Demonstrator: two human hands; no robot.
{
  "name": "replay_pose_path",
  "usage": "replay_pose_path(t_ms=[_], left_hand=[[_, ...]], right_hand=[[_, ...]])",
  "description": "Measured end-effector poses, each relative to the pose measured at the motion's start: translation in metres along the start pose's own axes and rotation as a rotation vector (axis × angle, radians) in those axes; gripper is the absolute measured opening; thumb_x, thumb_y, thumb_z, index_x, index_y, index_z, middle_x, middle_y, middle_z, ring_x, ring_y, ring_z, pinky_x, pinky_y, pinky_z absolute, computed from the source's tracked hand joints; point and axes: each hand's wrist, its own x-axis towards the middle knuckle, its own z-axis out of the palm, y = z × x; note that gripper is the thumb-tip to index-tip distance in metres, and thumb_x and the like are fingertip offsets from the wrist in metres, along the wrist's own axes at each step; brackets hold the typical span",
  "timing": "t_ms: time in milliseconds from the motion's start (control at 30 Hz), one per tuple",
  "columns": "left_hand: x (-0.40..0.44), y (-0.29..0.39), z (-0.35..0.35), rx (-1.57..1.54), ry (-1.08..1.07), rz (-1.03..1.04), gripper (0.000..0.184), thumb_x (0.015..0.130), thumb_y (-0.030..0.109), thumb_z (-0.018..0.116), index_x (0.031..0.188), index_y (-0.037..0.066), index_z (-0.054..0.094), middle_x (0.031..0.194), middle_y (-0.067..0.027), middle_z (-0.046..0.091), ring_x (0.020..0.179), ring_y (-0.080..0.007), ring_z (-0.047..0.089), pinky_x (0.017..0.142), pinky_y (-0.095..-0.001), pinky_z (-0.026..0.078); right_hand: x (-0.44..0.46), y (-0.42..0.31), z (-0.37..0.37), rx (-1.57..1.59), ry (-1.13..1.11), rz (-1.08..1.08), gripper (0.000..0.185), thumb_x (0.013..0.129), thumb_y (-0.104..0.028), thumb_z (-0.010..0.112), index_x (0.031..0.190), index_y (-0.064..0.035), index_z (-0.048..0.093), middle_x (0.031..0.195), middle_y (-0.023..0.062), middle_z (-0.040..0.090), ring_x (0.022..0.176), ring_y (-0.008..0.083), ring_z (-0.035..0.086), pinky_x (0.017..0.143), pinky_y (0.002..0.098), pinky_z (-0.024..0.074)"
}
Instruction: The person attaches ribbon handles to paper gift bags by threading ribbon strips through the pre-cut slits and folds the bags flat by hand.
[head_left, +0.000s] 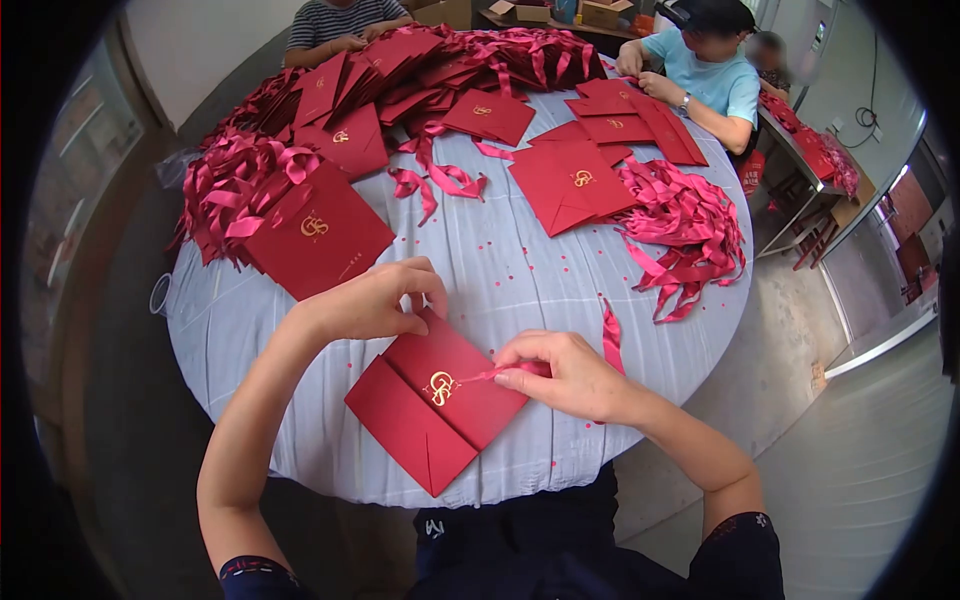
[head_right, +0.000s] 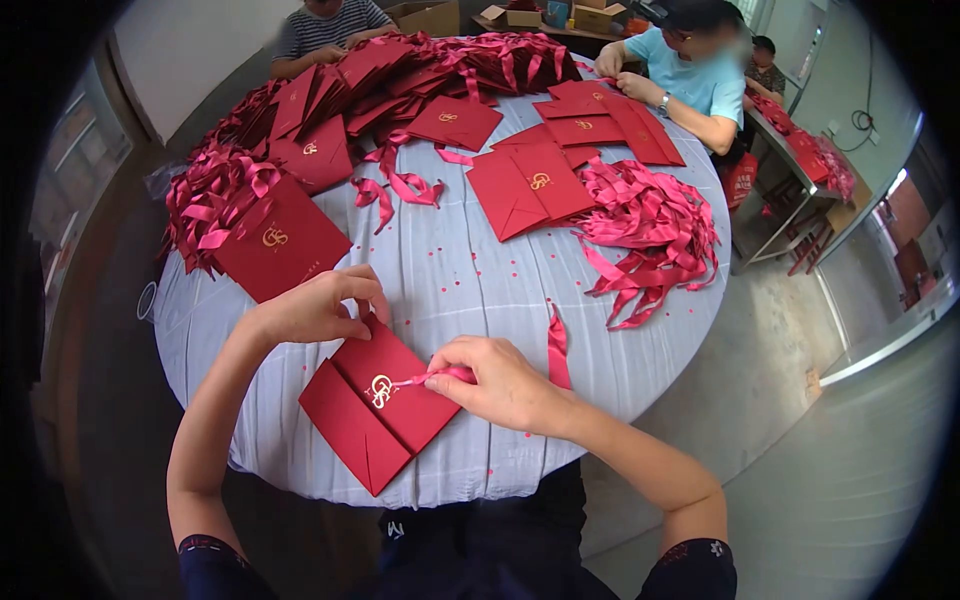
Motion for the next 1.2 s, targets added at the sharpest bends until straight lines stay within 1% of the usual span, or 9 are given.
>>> replay_pose_path(t_ms=[267,467,600,800,1000,1067,1100,1133,1200], left_hand=[[-0.013,0.013,-0.008,-0.021,0.041,0.031,0.017,0.076,-0.003,0.067,0.09,0.005,0.061,0.1,-0.0038,0.052,0.091,-0.0151,0.06,0.073,-0.0298,0.053],[-0.042,0.051,-0.012,0.092,0.298,0.109,0.027,0.073,-0.009,0.066,0.091,0.003,0.051,0.101,-0.0073,0.048,0.09,-0.0205,0.055,0.07,-0.0298,0.051],[-0.055,0.071,0.018,0.178,0.671,0.277,0.03,0.068,-0.01,0.067,0.089,0.001,0.05,0.095,-0.0123,0.046,0.084,-0.027,0.052,0.072,-0.034,0.046],[-0.073,0.093,0.048,0.486,0.794,0.293,0.029,0.065,-0.004,0.076,0.088,0.004,0.06,0.097,-0.0114,0.049,0.091,-0.0291,0.051,0.075,-0.0383,0.045],[-0.082,0.086,0.046,0.295,0.808,0.168,0.023,0.068,-0.006,0.072,0.086,0.002,0.06,0.103,-0.012,0.054,0.101,-0.0305,0.053,0.083,-0.0401,0.046],[-0.073,0.074,0.046,0.081,0.86,0.145,0.018,0.074,-0.006,0.068,0.088,-0.001,0.058,0.109,-0.0125,0.055,0.103,-0.0277,0.056,0.085,-0.0378,0.048],[-0.073,0.064,0.045,0.041,0.834,0.064,0.014,0.081,-0.005,0.065,0.091,-0.003,0.057,0.113,-0.0125,0.055,0.097,-0.0231,0.06,0.081,-0.0326,0.05],[-0.069,0.056,0.044,-0.092,0.826,0.096,0.011,0.084,-0.002,0.064,0.093,-0.003,0.057,0.104,-0.0103,0.059,0.088,-0.0156,0.061,0.076,-0.0265,0.05],[-0.067,0.055,0.039,-0.187,0.732,-0.046,0.009,0.088,0.0,0.062,0.096,-0.002,0.057,0.094,-0.0062,0.061,0.086,-0.011,0.059,0.075,-0.0248,0.049]], right_hand=[[-0.001,-0.007,0.0,0.288,-0.132,0.142,0.014,0.089,-0.009,0.064,0.094,0.0042,0.065,0.088,0.0043,0.063,0.078,0.0074,0.056,0.068,0.0229,0.0447],[-0.012,-0.057,-0.043,-0.17,0.139,-0.241,0.009,0.082,0.001,0.065,0.091,0.0017,0.066,0.083,0.0076,0.063,0.069,0.0135,0.059,0.059,0.0261,0.0447],[-0.014,-0.057,-0.052,-0.36,0.243,-0.431,0.012,0.078,0.004,0.066,0.09,-0.0003,0.066,0.085,0.0098,0.063,0.069,0.0186,0.061,0.059,0.0286,0.0467],[-0.025,-0.043,-0.044,-0.405,0.309,-0.536,0.016,0.075,0.006,0.067,0.088,-0.0028,0.066,0.089,0.0098,0.063,0.072,0.0231,0.063,0.06,0.031,0.0485],[-0.029,-0.047,-0.041,-0.395,0.423,-0.574,0.017,0.074,0.007,0.065,0.089,-0.0009,0.064,0.105,0.0147,0.059,0.067,0.0201,0.058,0.059,0.0296,0.0472],[-0.034,-0.051,-0.041,-0.401,0.565,-0.546,0.013,0.08,0.008,0.06,0.09,-0.0004,0.06,0.103,0.015,0.056,0.064,0.0145,0.054,0.057,0.025,0.0441],[-0.035,-0.051,-0.031,-0.199,0.581,-0.465,0.009,0.089,0.005,0.051,0.092,-0.0016,0.057,0.089,0.009,0.055,0.062,0.0076,0.049,0.053,0.0206,0.0381],[-0.034,-0.054,-0.025,-0.192,0.564,-0.474,0.009,0.089,0.005,0.051,0.092,-0.0016,0.057,0.089,0.009,0.055,0.062,0.0076,0.049,0.053,0.0206,0.0381],[-0.03,-0.062,-0.013,0.225,0.4,-0.136,0.011,0.096,-0.001,0.044,0.095,-0.0021,0.056,0.078,0.003,0.052,0.06,0.0029,0.042,0.051,0.0186,0.0323]])
